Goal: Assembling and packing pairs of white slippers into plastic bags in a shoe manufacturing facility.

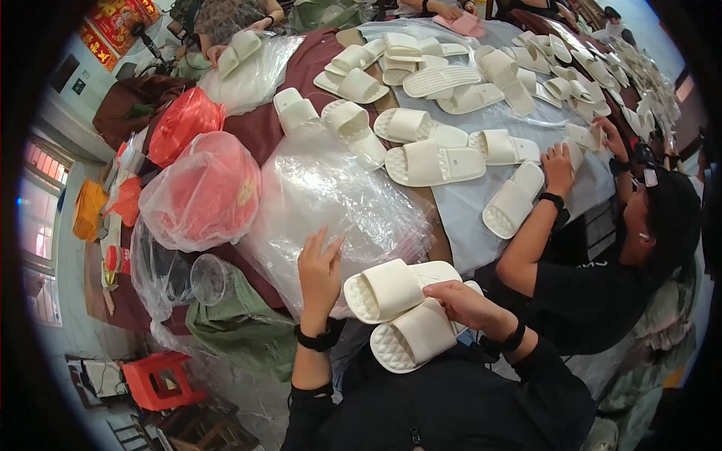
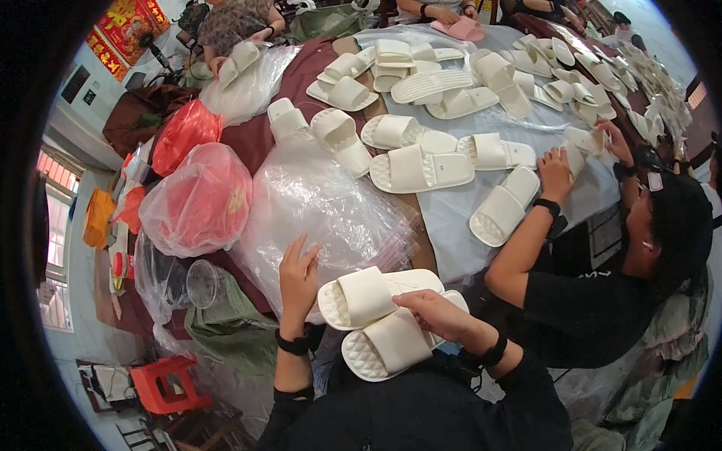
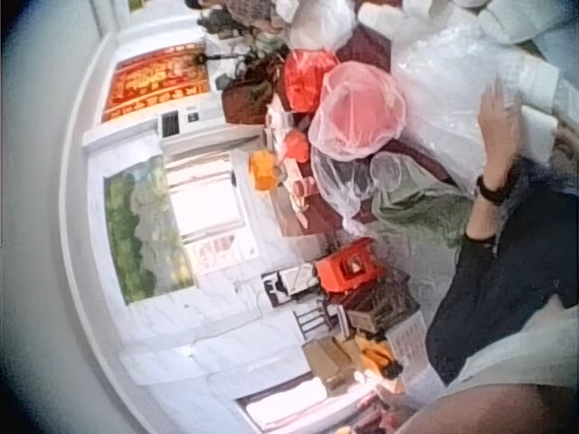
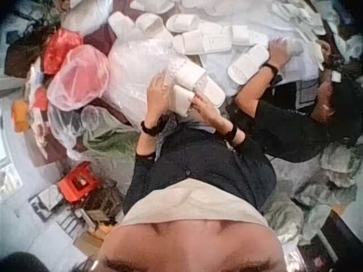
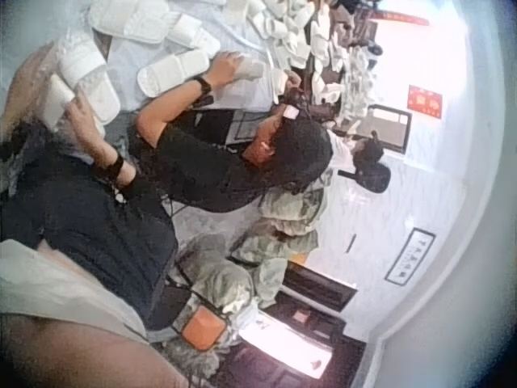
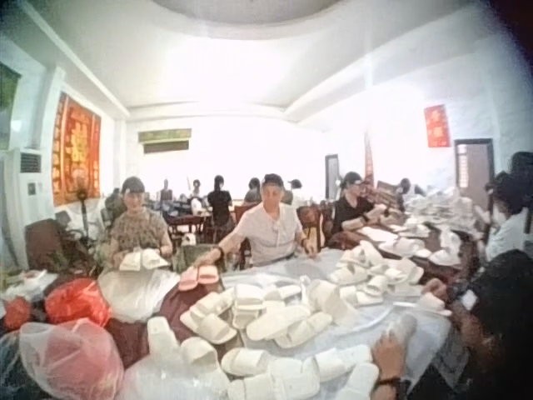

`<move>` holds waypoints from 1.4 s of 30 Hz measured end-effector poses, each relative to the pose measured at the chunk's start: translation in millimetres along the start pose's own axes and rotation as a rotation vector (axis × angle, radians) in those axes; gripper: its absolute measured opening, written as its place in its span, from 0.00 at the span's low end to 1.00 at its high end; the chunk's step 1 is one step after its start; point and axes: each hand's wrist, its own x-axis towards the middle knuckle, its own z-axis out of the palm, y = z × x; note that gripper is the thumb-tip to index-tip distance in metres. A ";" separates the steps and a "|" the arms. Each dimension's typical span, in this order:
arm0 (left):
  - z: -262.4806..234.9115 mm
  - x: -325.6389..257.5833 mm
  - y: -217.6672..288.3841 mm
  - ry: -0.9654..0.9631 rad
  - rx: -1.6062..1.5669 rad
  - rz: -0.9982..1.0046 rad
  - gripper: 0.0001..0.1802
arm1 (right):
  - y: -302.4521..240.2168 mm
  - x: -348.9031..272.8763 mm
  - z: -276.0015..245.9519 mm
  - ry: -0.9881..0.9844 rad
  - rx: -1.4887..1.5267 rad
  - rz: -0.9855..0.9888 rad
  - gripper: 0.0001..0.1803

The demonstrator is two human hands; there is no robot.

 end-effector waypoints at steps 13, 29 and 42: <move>-3.7 29.4 31.2 -0.173 -0.520 -0.309 0.15 | 9.5 12.2 -9.5 0.002 0.167 -0.202 0.25; 5.6 2.3 45.2 -0.148 -0.168 0.110 0.19 | 27.1 60.2 -4.8 -0.295 0.233 -0.386 0.42; 13.5 0.0 53.0 0.066 -0.006 0.268 0.15 | -0.5 61.4 23.3 -0.258 0.068 -0.385 0.39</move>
